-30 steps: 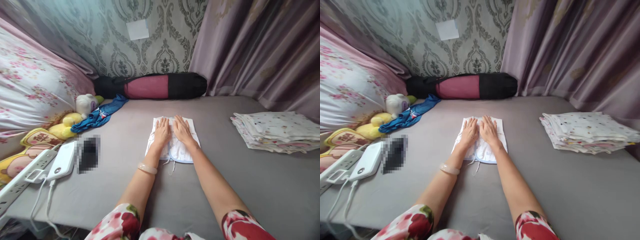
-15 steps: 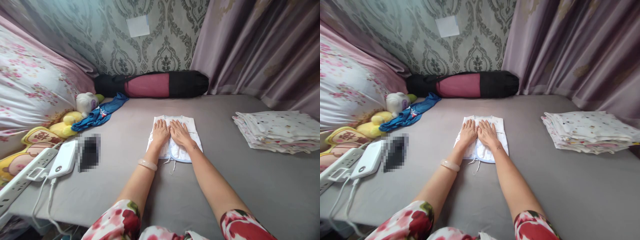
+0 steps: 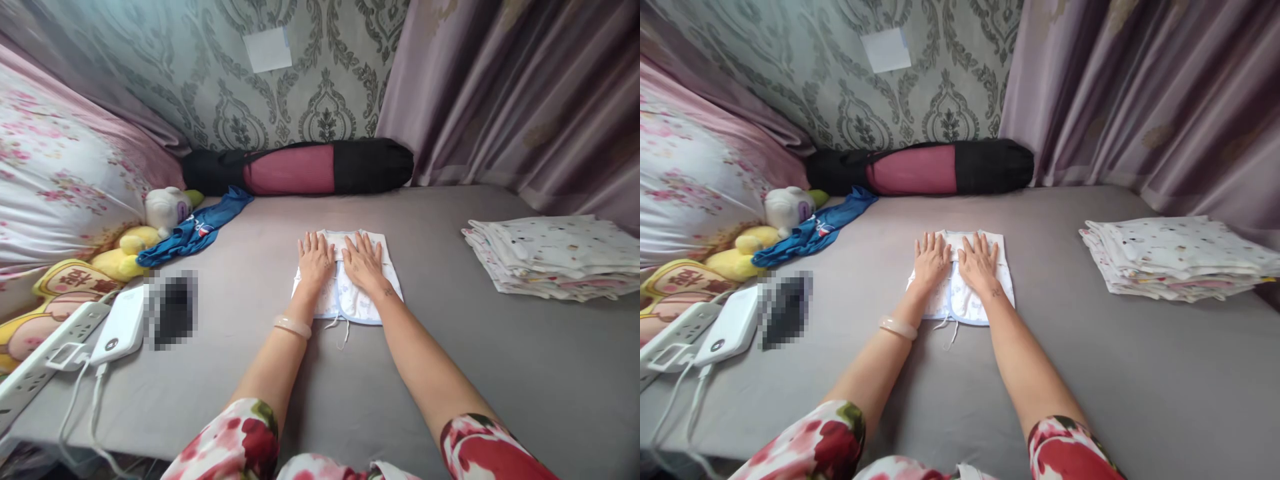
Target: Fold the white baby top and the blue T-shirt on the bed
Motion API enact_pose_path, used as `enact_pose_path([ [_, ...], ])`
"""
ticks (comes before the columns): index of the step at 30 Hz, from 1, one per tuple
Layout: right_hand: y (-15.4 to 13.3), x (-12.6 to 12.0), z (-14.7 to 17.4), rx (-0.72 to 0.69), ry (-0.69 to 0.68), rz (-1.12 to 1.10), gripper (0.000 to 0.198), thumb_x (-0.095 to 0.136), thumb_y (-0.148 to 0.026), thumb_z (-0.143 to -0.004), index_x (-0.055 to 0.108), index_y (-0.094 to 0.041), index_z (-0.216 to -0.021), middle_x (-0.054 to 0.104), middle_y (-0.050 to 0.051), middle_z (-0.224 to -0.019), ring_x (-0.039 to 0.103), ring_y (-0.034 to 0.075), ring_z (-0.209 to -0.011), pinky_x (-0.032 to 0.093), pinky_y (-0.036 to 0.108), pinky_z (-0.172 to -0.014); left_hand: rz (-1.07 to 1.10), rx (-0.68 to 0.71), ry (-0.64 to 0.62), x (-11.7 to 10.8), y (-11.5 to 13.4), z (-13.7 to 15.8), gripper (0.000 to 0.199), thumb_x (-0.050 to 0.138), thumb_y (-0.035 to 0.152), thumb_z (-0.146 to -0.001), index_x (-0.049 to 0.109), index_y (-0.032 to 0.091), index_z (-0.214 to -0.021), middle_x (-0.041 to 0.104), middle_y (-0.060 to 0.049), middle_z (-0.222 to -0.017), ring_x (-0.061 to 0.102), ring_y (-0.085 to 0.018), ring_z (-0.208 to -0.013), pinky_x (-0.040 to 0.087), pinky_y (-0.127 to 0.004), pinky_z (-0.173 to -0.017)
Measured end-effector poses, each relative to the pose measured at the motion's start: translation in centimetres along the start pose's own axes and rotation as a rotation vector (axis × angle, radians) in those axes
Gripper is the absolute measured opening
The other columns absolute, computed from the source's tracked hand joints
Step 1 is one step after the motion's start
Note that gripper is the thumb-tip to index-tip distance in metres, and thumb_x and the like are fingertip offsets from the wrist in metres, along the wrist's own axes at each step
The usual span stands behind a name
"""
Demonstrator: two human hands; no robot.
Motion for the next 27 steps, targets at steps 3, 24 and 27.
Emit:
enact_pose_path([
  [3, 0.3, 0.3, -0.1, 0.019, -0.043, 0.014, 0.054, 0.019, -0.038, -0.101, 0.035, -0.022, -0.151, 0.024, 0.009, -0.161, 0.017, 0.029, -0.148, 0.009, 0.058, -0.116, -0.013, -0.005, -0.112, 0.8, -0.1, 0.0, 0.06, 0.024, 0.044, -0.1, 0.041, 0.008, -0.145, 0.039, -0.019, -0.152, 0.028, -0.032, -0.145, 0.023, -0.052, -0.117],
  [24, 3.3, 0.2, -0.3, 0.22, 0.051, 0.004, 0.061, 0.02, -0.043, -0.1, 0.036, -0.01, -0.149, 0.026, 0.02, -0.158, 0.018, 0.033, -0.147, 0.015, 0.058, -0.114, 0.001, -0.084, -0.09, 1.1, -0.9, -0.4, 0.063, 0.026, 0.045, -0.099, 0.043, 0.004, -0.143, 0.036, -0.023, -0.152, 0.031, -0.034, -0.144, 0.022, -0.056, -0.116],
  [27, 3.3, 0.2, -0.3, 0.223, 0.045, 0.017, 0.061, 0.02, -0.042, -0.101, 0.035, -0.01, -0.15, 0.026, 0.02, -0.158, 0.019, 0.033, -0.147, 0.015, 0.057, -0.114, 0.006, -0.084, -0.074, 0.8, -0.9, -0.3, 0.062, 0.026, 0.044, -0.099, 0.044, 0.004, -0.143, 0.038, -0.023, -0.151, 0.032, -0.034, -0.143, 0.021, -0.056, -0.117],
])
Point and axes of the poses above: each hand's wrist, its own z-axis away from the middle knuckle, its own x-axis out of the palm, y = z × x, the point moved 7 cm from there along -z, towards the middle knuckle
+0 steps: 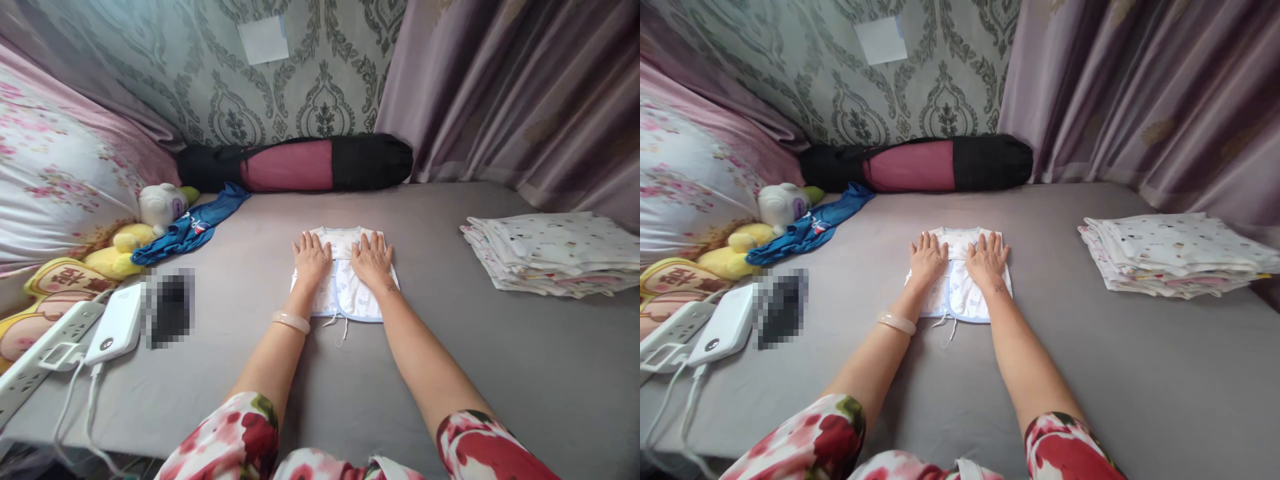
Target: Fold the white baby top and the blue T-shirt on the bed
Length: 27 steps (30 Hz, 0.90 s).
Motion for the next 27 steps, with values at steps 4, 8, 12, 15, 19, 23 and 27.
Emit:
enact_pose_path([
  [4, -0.7, -0.7, 0.3, -0.039, 0.024, 0.003, 0.059, 0.02, -0.039, -0.101, 0.033, -0.011, -0.151, 0.028, 0.018, -0.158, 0.019, 0.031, -0.147, 0.012, 0.057, -0.116, 0.012, 0.045, 0.069, -0.8, 0.5, 0.3, 0.06, 0.021, 0.042, -0.1, 0.045, 0.005, -0.142, 0.041, -0.02, -0.15, 0.027, -0.031, -0.145, 0.014, -0.055, -0.119],
  [8, -2.7, -1.1, 0.8, -0.193, 0.029, -0.025, 0.055, 0.021, -0.033, -0.1, 0.033, -0.015, -0.151, 0.023, 0.012, -0.161, 0.014, 0.027, -0.149, 0.006, 0.054, -0.118, 0.021, 0.22, 0.118, -1.4, 1.8, 0.6, 0.055, 0.02, 0.038, -0.101, 0.045, 0.013, -0.143, 0.038, -0.012, -0.154, 0.023, -0.026, -0.148, 0.008, -0.052, -0.121],
  [12, -3.8, -0.4, 1.0, -0.3, -0.047, -0.052, 0.055, 0.02, -0.031, -0.1, 0.034, -0.019, -0.151, 0.025, 0.007, -0.161, 0.015, 0.025, -0.149, 0.007, 0.052, -0.119, 0.03, 0.329, -0.005, -0.5, 2.4, 0.5, 0.052, 0.02, 0.036, -0.102, 0.045, 0.018, -0.143, 0.042, -0.008, -0.152, 0.029, -0.024, -0.146, 0.012, -0.05, -0.121],
  [15, -3.7, 0.3, 1.0, -0.311, -0.084, -0.049, 0.055, 0.018, -0.032, -0.1, 0.036, -0.019, -0.15, 0.03, 0.005, -0.159, 0.02, 0.025, -0.147, 0.009, 0.051, -0.119, 0.038, 0.335, -0.1, 0.3, 2.3, 0.4, 0.052, 0.02, 0.035, -0.102, 0.042, 0.017, -0.145, 0.041, -0.009, -0.153, 0.033, -0.023, -0.144, 0.02, -0.049, -0.119],
  [19, -3.6, 0.4, 1.0, -0.314, -0.07, -0.036, 0.055, 0.018, -0.033, -0.1, 0.037, -0.019, -0.15, 0.031, 0.005, -0.158, 0.02, 0.026, -0.147, 0.01, 0.051, -0.119, 0.038, 0.324, -0.111, 0.5, 2.3, 0.2, 0.052, 0.02, 0.035, -0.101, 0.041, 0.019, -0.146, 0.039, -0.008, -0.154, 0.032, -0.023, -0.144, 0.022, -0.049, -0.118],
  [23, -3.7, 0.2, 0.9, -0.311, -0.103, -0.046, 0.056, 0.018, -0.033, -0.1, 0.035, -0.018, -0.151, 0.028, 0.006, -0.159, 0.018, 0.025, -0.148, 0.009, 0.052, -0.119, 0.055, 0.33, -0.177, 0.2, 2.3, -0.2, 0.051, 0.022, 0.035, -0.101, 0.039, 0.019, -0.146, 0.037, -0.009, -0.155, 0.031, -0.023, -0.145, 0.023, -0.048, -0.118],
  [27, -3.3, -0.2, 1.5, -0.312, -0.22, -0.087, 0.058, 0.018, -0.037, -0.1, 0.027, -0.016, -0.154, 0.018, 0.009, -0.162, 0.012, 0.025, -0.149, 0.009, 0.052, -0.119, 0.063, 0.336, -0.289, -1.1, 1.7, 0.6, 0.05, 0.025, 0.034, -0.101, 0.035, 0.016, -0.147, 0.037, -0.012, -0.155, 0.03, -0.02, -0.145, 0.026, -0.045, -0.117],
])
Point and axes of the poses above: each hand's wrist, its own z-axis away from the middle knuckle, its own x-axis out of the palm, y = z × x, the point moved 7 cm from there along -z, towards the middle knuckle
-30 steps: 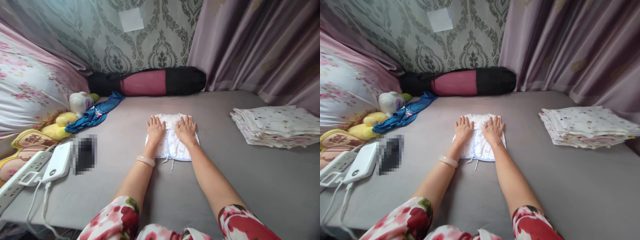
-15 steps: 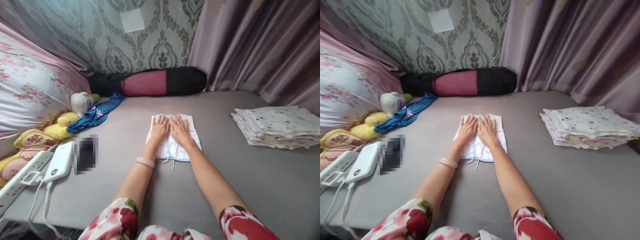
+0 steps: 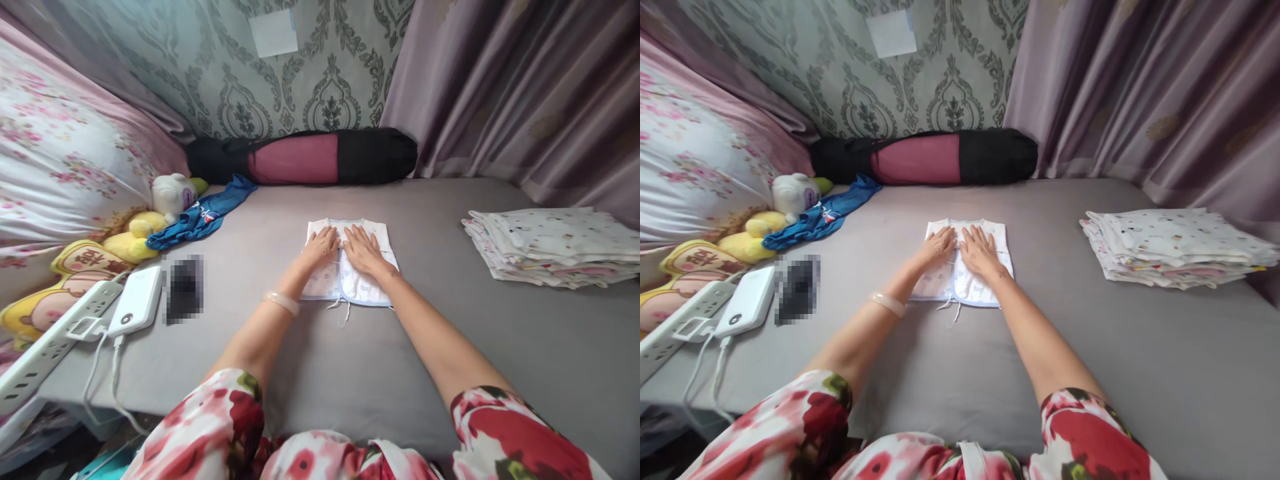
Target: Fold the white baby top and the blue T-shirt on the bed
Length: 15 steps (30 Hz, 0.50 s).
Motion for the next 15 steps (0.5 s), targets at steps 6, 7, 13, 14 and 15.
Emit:
enact_pose_path([
  [6, -1.4, -0.1, 4.3, -0.112, -0.007, 0.073, 0.059, 0.02, -0.038, -0.1, 0.024, -0.015, -0.155, 0.015, 0.011, -0.163, 0.01, 0.025, -0.15, 0.01, 0.053, -0.119, -0.103, 0.105, 0.057, -0.4, 1.1, 6.1, 0.053, 0.029, 0.039, -0.1, 0.036, 0.014, -0.147, 0.034, -0.015, -0.156, 0.025, -0.024, -0.147, 0.02, -0.048, -0.12],
  [7, -1.8, 0.2, 5.0, -0.134, -0.011, 0.095, 0.059, 0.021, -0.038, -0.1, 0.025, -0.014, -0.154, 0.015, 0.012, -0.162, 0.01, 0.025, -0.15, 0.01, 0.052, -0.119, -0.113, 0.123, 0.068, -0.1, 1.3, 6.9, 0.053, 0.029, 0.04, -0.1, 0.037, 0.014, -0.147, 0.034, -0.015, -0.156, 0.025, -0.025, -0.147, 0.019, -0.049, -0.12],
  [13, -2.7, 1.5, 6.2, -0.146, 0.02, 0.17, 0.057, 0.022, -0.033, -0.099, 0.028, -0.014, -0.153, 0.017, 0.01, -0.162, 0.015, 0.025, -0.149, 0.011, 0.052, -0.119, -0.112, 0.142, 0.072, 1.9, 1.4, 8.2, 0.056, 0.024, 0.042, -0.101, 0.035, 0.015, -0.149, 0.031, -0.013, -0.157, 0.023, -0.025, -0.148, 0.019, -0.049, -0.12],
  [14, -2.7, 1.6, 6.1, -0.148, 0.026, 0.174, 0.057, 0.022, -0.032, -0.099, 0.028, -0.014, -0.153, 0.018, 0.01, -0.162, 0.016, 0.025, -0.149, 0.011, 0.052, -0.119, -0.114, 0.14, 0.069, 2.1, 1.3, 8.1, 0.057, 0.023, 0.043, -0.101, 0.034, 0.015, -0.149, 0.03, -0.013, -0.157, 0.022, -0.024, -0.148, 0.019, -0.048, -0.12],
  [15, -2.7, 1.7, 6.1, -0.15, 0.03, 0.177, 0.057, 0.022, -0.032, -0.099, 0.029, -0.014, -0.153, 0.018, 0.01, -0.162, 0.016, 0.025, -0.149, 0.011, 0.051, -0.119, -0.119, 0.138, 0.066, 2.2, 1.2, 8.0, 0.057, 0.023, 0.043, -0.101, 0.033, 0.014, -0.15, 0.03, -0.013, -0.158, 0.022, -0.024, -0.148, 0.018, -0.048, -0.12],
])
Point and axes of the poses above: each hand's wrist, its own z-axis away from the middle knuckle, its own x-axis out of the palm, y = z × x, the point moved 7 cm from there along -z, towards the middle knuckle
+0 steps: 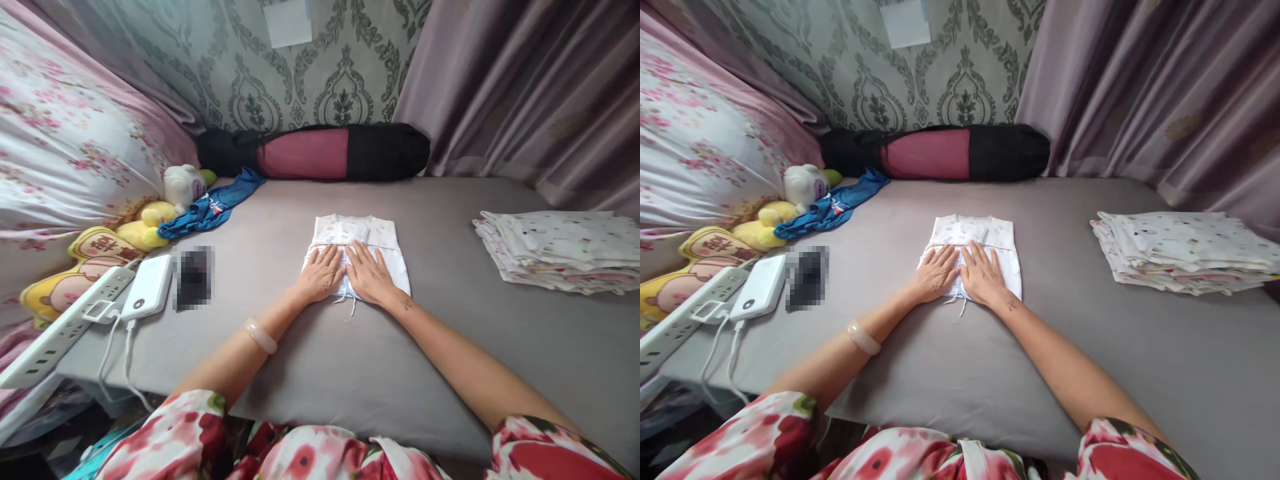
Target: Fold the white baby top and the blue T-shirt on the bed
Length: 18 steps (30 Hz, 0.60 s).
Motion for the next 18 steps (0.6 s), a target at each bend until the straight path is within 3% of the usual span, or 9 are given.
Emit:
enact_pose_path([
  [9, 0.1, -0.6, 0.6, -0.017, -0.063, -0.057, 0.058, 0.021, -0.035, -0.1, 0.026, -0.013, -0.154, 0.017, 0.011, -0.162, 0.013, 0.024, -0.149, 0.011, 0.05, -0.12, 0.016, 0.008, -0.051, -1.2, 0.1, 0.5, 0.057, 0.025, 0.044, -0.101, 0.035, 0.014, -0.148, 0.031, -0.013, -0.157, 0.022, -0.024, -0.148, 0.019, -0.048, -0.12],
  [14, 1.9, -1.2, 2.8, 0.006, -0.062, -0.036, 0.059, 0.022, -0.039, -0.101, 0.025, -0.015, -0.154, 0.017, 0.012, -0.162, 0.012, 0.025, -0.149, 0.009, 0.051, -0.12, -0.006, 0.065, -0.042, -2.0, -0.3, 2.4, 0.056, 0.025, 0.044, -0.101, 0.035, 0.016, -0.149, 0.032, -0.012, -0.157, 0.02, -0.024, -0.149, 0.014, -0.047, -0.121],
  [18, 2.9, -0.9, 4.0, 0.007, -0.046, 0.018, 0.059, 0.022, -0.04, -0.101, 0.028, -0.014, -0.154, 0.019, 0.013, -0.161, 0.014, 0.027, -0.149, 0.012, 0.052, -0.119, 0.006, 0.044, -0.093, -1.4, -1.0, 3.2, 0.059, 0.023, 0.047, -0.101, 0.031, 0.016, -0.151, 0.028, -0.011, -0.159, 0.019, -0.025, -0.149, 0.016, -0.047, -0.121],
])
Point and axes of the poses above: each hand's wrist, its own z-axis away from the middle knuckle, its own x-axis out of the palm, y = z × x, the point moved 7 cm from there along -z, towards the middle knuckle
